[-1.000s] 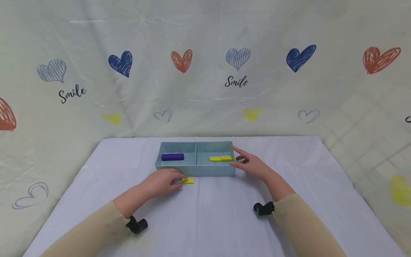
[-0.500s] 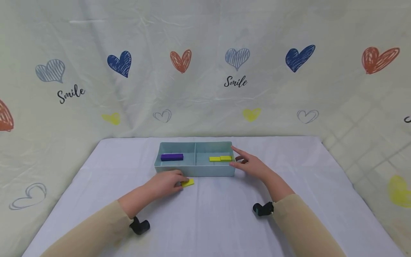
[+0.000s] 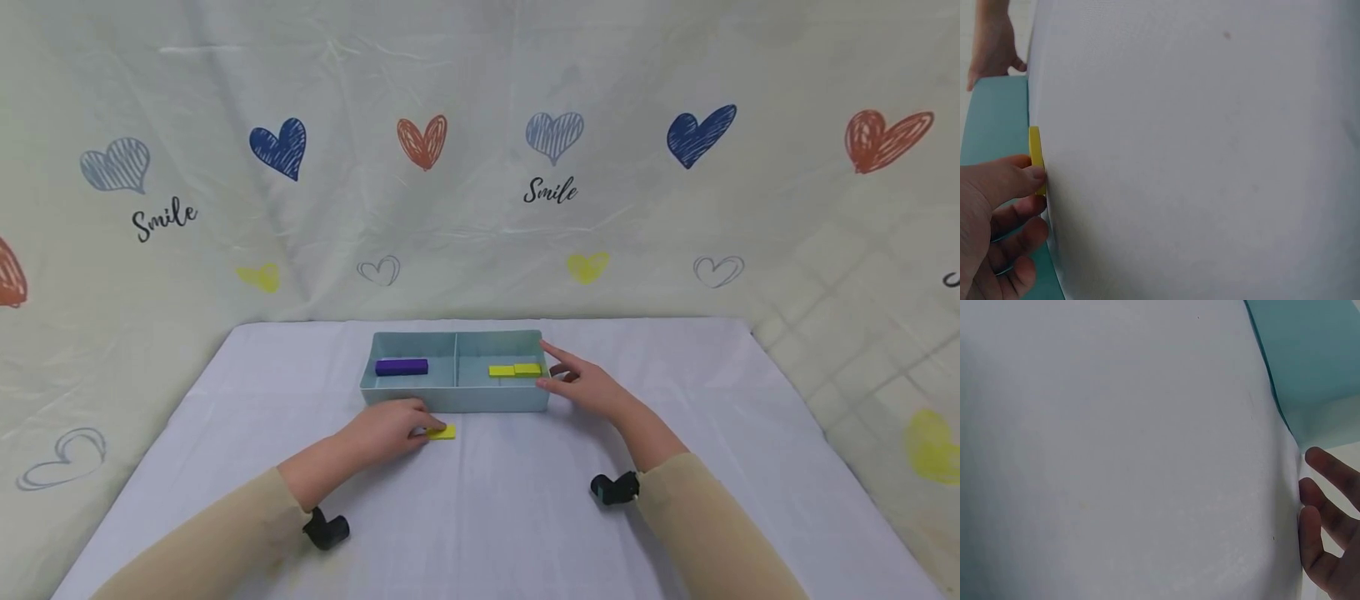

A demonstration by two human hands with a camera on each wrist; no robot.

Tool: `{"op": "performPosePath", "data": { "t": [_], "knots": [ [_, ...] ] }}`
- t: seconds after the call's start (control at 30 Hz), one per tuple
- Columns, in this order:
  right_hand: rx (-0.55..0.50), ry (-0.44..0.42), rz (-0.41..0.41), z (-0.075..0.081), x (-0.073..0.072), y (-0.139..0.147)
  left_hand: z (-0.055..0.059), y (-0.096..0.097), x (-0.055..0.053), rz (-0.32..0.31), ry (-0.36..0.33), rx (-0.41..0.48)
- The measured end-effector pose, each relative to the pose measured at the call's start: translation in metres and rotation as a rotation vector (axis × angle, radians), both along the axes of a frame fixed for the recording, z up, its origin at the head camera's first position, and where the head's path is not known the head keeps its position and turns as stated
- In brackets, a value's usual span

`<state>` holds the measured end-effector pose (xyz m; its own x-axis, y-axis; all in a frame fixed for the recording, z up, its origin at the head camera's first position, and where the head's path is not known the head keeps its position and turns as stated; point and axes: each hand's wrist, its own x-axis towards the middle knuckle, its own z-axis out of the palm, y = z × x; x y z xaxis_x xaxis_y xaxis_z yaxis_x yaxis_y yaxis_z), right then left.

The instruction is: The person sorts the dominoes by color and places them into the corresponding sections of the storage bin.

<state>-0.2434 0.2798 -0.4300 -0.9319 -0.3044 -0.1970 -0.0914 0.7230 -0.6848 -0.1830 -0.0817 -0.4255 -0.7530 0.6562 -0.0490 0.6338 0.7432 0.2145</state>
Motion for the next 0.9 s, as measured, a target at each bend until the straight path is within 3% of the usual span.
{"op": "performPosePath", "data": {
  "t": [0.4,0.7,0.9],
  "knots": [
    [-0.006,-0.003,-0.01,-0.0001,0.0009,-0.001,0.004,0.0014,0.0009,-0.005,-0.035,0.023],
    [-0.003,0.004,0.004,0.0003,0.0001,-0.001,-0.0016,-0.0001,-0.0006,-0.027,-0.023,0.081],
    [0.006,0.004,-0.006,-0.002,-0.0003,-0.0002,0.0073,-0.0005,0.0013,-0.045,0.005,0.155]
  ]
}}
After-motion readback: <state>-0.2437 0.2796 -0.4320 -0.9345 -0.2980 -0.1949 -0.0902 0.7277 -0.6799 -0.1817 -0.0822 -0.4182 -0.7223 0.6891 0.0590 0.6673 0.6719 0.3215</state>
